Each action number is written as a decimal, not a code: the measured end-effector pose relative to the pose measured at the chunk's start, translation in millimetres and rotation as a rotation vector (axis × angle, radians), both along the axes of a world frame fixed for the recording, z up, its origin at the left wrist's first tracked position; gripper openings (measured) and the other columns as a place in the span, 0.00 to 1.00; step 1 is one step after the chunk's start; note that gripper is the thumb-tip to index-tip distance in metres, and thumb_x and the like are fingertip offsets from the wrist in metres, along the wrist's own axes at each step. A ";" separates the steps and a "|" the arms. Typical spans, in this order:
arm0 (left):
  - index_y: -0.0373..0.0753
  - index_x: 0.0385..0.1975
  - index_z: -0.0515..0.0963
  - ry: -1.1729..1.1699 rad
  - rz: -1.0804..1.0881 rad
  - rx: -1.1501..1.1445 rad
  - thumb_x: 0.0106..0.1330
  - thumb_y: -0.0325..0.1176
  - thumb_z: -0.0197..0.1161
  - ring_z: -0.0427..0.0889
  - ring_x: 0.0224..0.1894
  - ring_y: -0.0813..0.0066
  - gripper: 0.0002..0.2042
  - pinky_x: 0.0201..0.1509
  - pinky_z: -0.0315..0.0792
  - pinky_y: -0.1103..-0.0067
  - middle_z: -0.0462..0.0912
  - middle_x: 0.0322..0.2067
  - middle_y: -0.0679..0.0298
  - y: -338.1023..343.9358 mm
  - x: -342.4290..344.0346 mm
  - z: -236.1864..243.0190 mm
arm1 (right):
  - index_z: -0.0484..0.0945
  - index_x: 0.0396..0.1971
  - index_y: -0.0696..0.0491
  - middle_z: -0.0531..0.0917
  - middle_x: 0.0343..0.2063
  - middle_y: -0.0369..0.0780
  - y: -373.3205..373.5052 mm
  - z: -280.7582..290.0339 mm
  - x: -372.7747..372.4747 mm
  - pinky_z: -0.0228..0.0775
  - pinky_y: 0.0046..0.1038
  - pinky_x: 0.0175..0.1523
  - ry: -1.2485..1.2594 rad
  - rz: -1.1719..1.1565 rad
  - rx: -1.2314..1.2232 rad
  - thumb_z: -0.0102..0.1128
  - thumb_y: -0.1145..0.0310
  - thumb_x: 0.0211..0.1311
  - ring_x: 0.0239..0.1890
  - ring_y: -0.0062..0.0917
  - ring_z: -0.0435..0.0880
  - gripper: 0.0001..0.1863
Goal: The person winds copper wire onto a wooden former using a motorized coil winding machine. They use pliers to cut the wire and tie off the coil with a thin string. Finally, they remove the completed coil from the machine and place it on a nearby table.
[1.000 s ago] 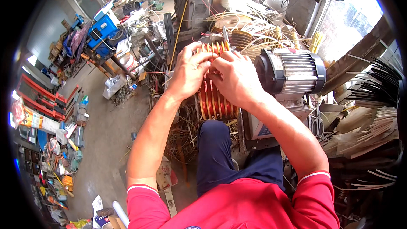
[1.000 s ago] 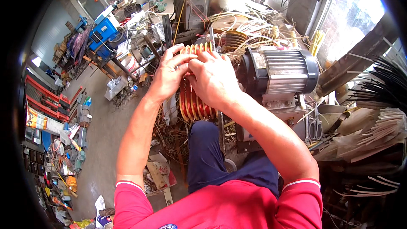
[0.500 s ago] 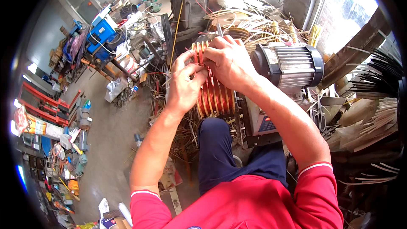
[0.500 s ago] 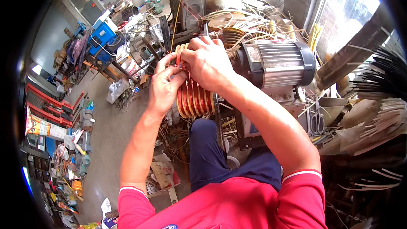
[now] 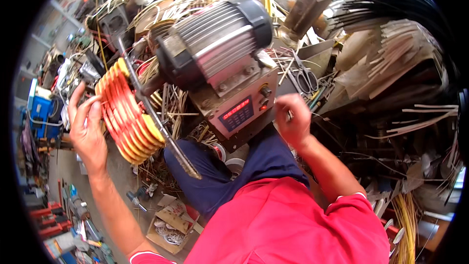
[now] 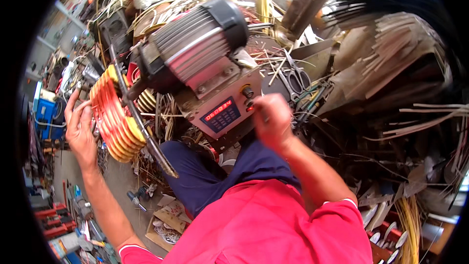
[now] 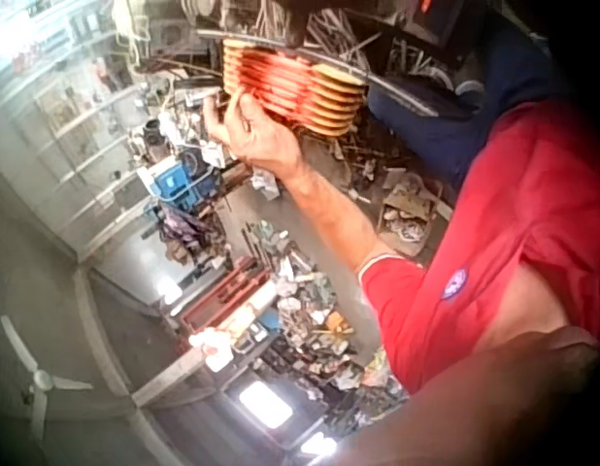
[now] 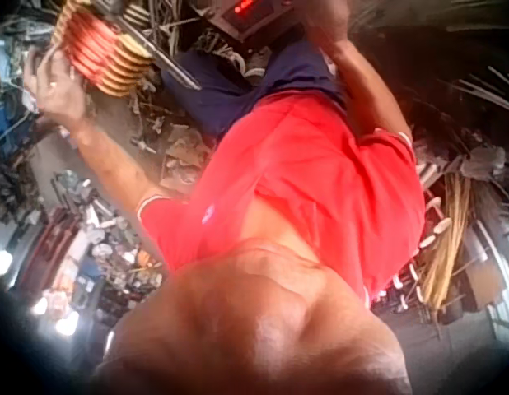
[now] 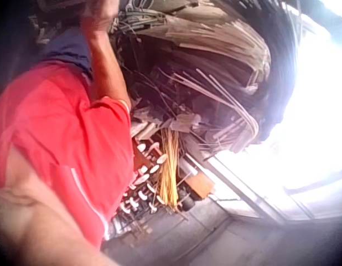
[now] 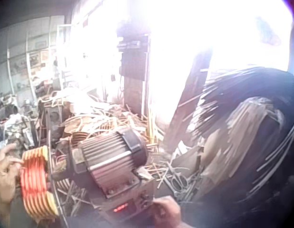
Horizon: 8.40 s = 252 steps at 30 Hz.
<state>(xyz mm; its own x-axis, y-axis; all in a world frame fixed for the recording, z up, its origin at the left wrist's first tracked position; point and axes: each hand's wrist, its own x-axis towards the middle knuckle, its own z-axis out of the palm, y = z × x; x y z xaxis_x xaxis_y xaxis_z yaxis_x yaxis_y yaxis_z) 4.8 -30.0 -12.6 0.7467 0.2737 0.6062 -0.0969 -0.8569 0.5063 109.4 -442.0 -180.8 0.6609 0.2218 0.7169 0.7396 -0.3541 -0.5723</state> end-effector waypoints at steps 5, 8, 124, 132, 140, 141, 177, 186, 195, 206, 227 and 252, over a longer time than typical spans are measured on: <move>0.32 0.46 0.82 -0.032 -0.019 -0.288 0.72 0.25 0.61 0.83 0.47 0.76 0.08 0.53 0.76 0.81 0.85 0.44 0.62 8.6 3.5 8.6 | 0.81 0.40 0.57 0.82 0.37 0.49 -101.0 -90.8 109.9 0.73 0.44 0.53 0.275 -0.547 -0.457 0.60 0.72 0.56 0.45 0.46 0.81 0.12; 0.32 0.47 0.82 -0.043 0.033 -0.167 0.73 0.28 0.61 0.86 0.38 0.75 0.09 0.49 0.79 0.78 0.88 0.37 0.61 -0.4 3.4 27.1 | 0.79 0.48 0.56 0.81 0.47 0.51 -121.4 -122.8 149.3 0.70 0.45 0.58 0.535 -0.572 -0.690 0.57 0.68 0.55 0.54 0.48 0.78 0.19; 0.39 0.41 0.86 0.044 0.133 0.556 0.62 0.31 0.67 0.75 0.59 0.55 0.09 0.64 0.66 0.63 0.84 0.48 0.64 -9.0 -15.0 -1.5 | 0.73 0.27 0.57 0.83 0.31 0.42 230.9 151.0 -5.2 0.77 0.34 0.37 -0.232 0.478 0.024 0.67 0.82 0.48 0.32 0.37 0.83 0.10; 0.40 0.36 0.86 -0.112 0.250 0.434 0.56 0.28 0.70 0.75 0.58 0.54 0.08 0.62 0.67 0.63 0.81 0.48 0.60 -1.9 -26.0 -16.9 | 0.73 0.26 0.56 0.81 0.29 0.42 241.9 149.1 -8.7 0.77 0.36 0.38 -0.240 0.430 -0.072 0.67 0.79 0.49 0.32 0.38 0.82 0.09; 0.35 0.38 0.83 -0.191 0.255 0.410 0.55 0.22 0.66 0.76 0.57 0.52 0.10 0.62 0.70 0.62 0.80 0.50 0.55 -5.5 -42.7 -12.6 | 0.74 0.25 0.55 0.79 0.25 0.43 244.4 146.3 -12.8 0.76 0.38 0.37 -0.229 0.421 -0.174 0.66 0.76 0.49 0.31 0.40 0.82 0.07; 0.35 0.38 0.83 -0.192 0.251 0.417 0.56 0.22 0.66 0.76 0.57 0.52 0.10 0.62 0.70 0.62 0.80 0.50 0.55 -7.1 -44.0 -10.5 | 0.74 0.24 0.55 0.79 0.25 0.43 244.4 146.0 -12.8 0.76 0.38 0.37 -0.173 0.428 -0.161 0.66 0.77 0.49 0.31 0.40 0.82 0.07; 0.32 0.32 0.85 -0.021 -0.001 -0.115 0.61 0.30 0.68 0.82 0.48 0.64 0.07 0.55 0.74 0.72 0.83 0.48 0.56 -9.0 -0.2 5.6 | 0.83 0.30 0.62 0.85 0.28 0.55 267.0 174.2 9.1 0.78 0.42 0.44 0.158 0.645 -0.306 0.62 0.70 0.55 0.36 0.49 0.87 0.09; 0.36 0.32 0.87 -0.072 0.129 0.283 0.62 0.35 0.69 0.75 0.56 0.55 0.08 0.61 0.69 0.64 0.81 0.49 0.56 -6.0 -7.6 -4.1 | 0.82 0.32 0.61 0.85 0.29 0.53 267.0 178.7 11.0 0.78 0.39 0.45 0.231 0.537 -0.330 0.64 0.69 0.56 0.38 0.46 0.87 0.09; 0.34 0.35 0.86 -0.040 0.047 -0.080 0.64 0.30 0.66 0.75 0.60 0.57 0.07 0.65 0.68 0.67 0.80 0.54 0.56 -4.2 -1.6 -23.1 | 0.79 0.29 0.61 0.84 0.26 0.47 267.1 170.4 15.0 0.76 0.34 0.38 0.098 0.471 -0.366 0.67 0.71 0.57 0.30 0.37 0.86 0.08; 0.35 0.37 0.86 0.064 -0.119 -0.082 0.69 0.35 0.61 0.67 0.67 0.55 0.11 0.72 0.59 0.64 0.74 0.62 0.53 8.3 -5.4 -16.0 | 0.80 0.35 0.56 0.82 0.33 0.44 266.1 163.0 40.7 0.75 0.41 0.49 -0.133 0.511 -0.382 0.66 0.66 0.58 0.44 0.43 0.82 0.10; 0.36 0.34 0.83 0.002 0.080 -0.003 0.62 0.32 0.66 0.61 0.71 0.44 0.07 0.75 0.53 0.56 0.72 0.62 0.49 -7.6 -22.8 -22.5 | 0.78 0.41 0.57 0.80 0.30 0.43 207.0 193.5 -7.6 0.73 0.36 0.38 -0.423 0.555 0.199 0.64 0.76 0.56 0.31 0.38 0.80 0.13; 0.37 0.36 0.79 -0.105 0.166 0.251 0.59 0.24 0.66 0.59 0.72 0.42 0.07 0.74 0.54 0.52 0.71 0.63 0.50 -27.3 -20.6 -44.9 | 0.71 0.58 0.57 0.76 0.51 0.49 163.3 73.0 -64.3 0.78 0.39 0.44 0.176 0.456 -0.173 0.74 0.75 0.47 0.45 0.44 0.81 0.35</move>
<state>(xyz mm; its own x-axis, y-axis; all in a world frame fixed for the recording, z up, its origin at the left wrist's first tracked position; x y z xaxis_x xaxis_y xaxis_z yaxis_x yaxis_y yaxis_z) -15.9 -57.3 -57.5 0.6343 0.2189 0.7414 0.0147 -0.9623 0.2715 45.1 -278.7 -107.8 0.5763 0.6211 0.5312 0.7390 -0.1185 -0.6632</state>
